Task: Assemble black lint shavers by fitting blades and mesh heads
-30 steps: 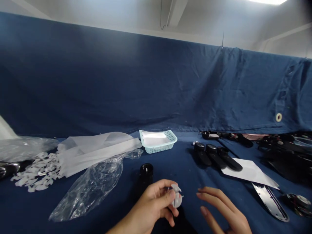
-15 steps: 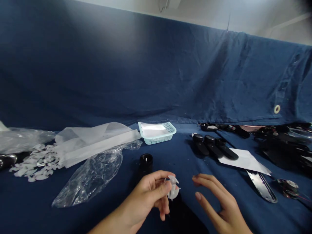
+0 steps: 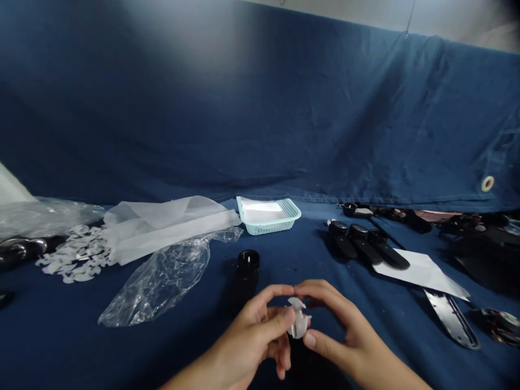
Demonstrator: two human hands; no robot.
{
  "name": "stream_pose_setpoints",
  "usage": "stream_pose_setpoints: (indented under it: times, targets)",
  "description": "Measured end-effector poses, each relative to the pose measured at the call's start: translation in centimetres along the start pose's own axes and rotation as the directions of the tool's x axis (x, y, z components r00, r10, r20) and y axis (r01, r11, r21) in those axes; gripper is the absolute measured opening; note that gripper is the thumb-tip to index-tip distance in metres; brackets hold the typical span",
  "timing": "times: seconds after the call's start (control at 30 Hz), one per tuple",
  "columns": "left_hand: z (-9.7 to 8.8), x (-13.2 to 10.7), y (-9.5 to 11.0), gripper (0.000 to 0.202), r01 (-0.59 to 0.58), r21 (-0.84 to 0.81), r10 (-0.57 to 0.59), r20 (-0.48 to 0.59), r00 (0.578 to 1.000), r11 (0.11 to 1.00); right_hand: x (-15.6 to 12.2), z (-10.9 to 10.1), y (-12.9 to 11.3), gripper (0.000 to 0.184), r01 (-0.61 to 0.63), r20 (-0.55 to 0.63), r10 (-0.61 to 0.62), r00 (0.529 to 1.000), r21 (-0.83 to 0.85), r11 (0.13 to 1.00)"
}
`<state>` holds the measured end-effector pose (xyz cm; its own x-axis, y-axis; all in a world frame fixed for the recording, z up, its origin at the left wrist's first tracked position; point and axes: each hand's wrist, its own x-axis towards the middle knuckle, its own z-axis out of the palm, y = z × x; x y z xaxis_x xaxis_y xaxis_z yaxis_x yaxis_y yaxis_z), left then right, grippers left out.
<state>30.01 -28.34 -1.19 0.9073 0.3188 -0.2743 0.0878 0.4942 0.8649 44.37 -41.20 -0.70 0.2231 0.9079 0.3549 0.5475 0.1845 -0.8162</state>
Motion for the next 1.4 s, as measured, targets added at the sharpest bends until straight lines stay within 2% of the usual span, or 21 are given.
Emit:
stream_pose_setpoints:
  times: [0.1,0.3,0.43,0.57,0.63,0.7,0.87,1.0,1.07,1.13,1.23,1.3,1.4]
  targets:
    - [0.1,0.0,-0.1,0.047,-0.028,0.036,0.029,-0.016,0.999,0.999,0.2,-0.1,0.1,0.036,0.001,0.015,-0.001,1.0,-0.026,1.0]
    - [-0.3,0.2,-0.3,0.047,-0.071,0.18,0.073,-0.005,0.997,0.981,0.1,-0.4,-0.2,0.045,-0.022,0.115,0.037,0.993,-0.122,0.992]
    - [-0.7,0.4,-1.0,0.046,-0.072,0.246,0.076,-0.006,0.997,0.967,0.5,-0.4,-0.7,0.044,0.03,0.176,0.014,0.984,-0.244,0.969]
    - [-0.4,0.1,-1.0,0.042,-0.134,0.424,0.184,-0.078,0.98,0.895,0.8,-0.3,-1.3,0.044,0.203,0.219,-0.101,0.971,-0.52,0.83]
    - [-0.1,0.0,-0.8,0.039,-0.17,0.534,0.265,-0.106,0.958,0.828,1.0,-0.3,-1.6,0.044,0.272,0.23,-0.165,0.959,-0.596,0.756]
    - [0.0,-0.1,-0.8,0.038,-0.19,0.597,0.313,-0.107,0.944,0.779,1.3,-0.2,-1.9,0.043,0.302,0.252,-0.18,0.951,-0.615,0.728]
    - [-1.2,-0.3,-1.8,0.046,-0.163,0.69,0.333,-0.12,0.935,0.706,1.7,-0.2,-1.8,0.038,0.234,0.318,-0.055,0.947,-0.559,0.795]
    - [-2.9,-0.8,-3.1,0.058,-0.173,0.841,0.443,-0.087,0.892,0.513,1.7,-1.3,-0.3,0.045,0.079,0.247,0.044,0.968,-0.467,0.881]
    - [-3.3,-0.8,-3.6,0.058,-0.169,0.868,0.424,-0.052,0.904,0.467,1.6,-2.0,0.8,0.046,-0.018,0.201,0.095,0.975,-0.355,0.935]
    - [-3.4,-0.6,-4.0,0.062,-0.158,0.868,0.377,-0.035,0.926,0.47,1.7,-2.4,1.9,0.047,-0.109,0.194,0.152,0.969,-0.219,0.97]
    - [-3.1,0.3,-4.2,0.07,-0.154,0.859,0.343,-0.027,0.939,0.488,1.9,-2.6,3.2,0.046,-0.218,0.243,0.221,0.944,-0.041,0.975]
    - [-2.9,0.9,-4.2,0.07,-0.18,0.844,0.349,-0.008,0.937,0.505,2.1,-2.6,3.6,0.042,-0.24,0.257,0.226,0.94,0.024,0.971]
    - [-2.9,1.7,-4.2,0.07,-0.252,0.787,0.351,0.049,0.935,0.563,2.2,-2.7,3.6,0.036,-0.207,0.256,0.191,0.948,0.036,0.978]
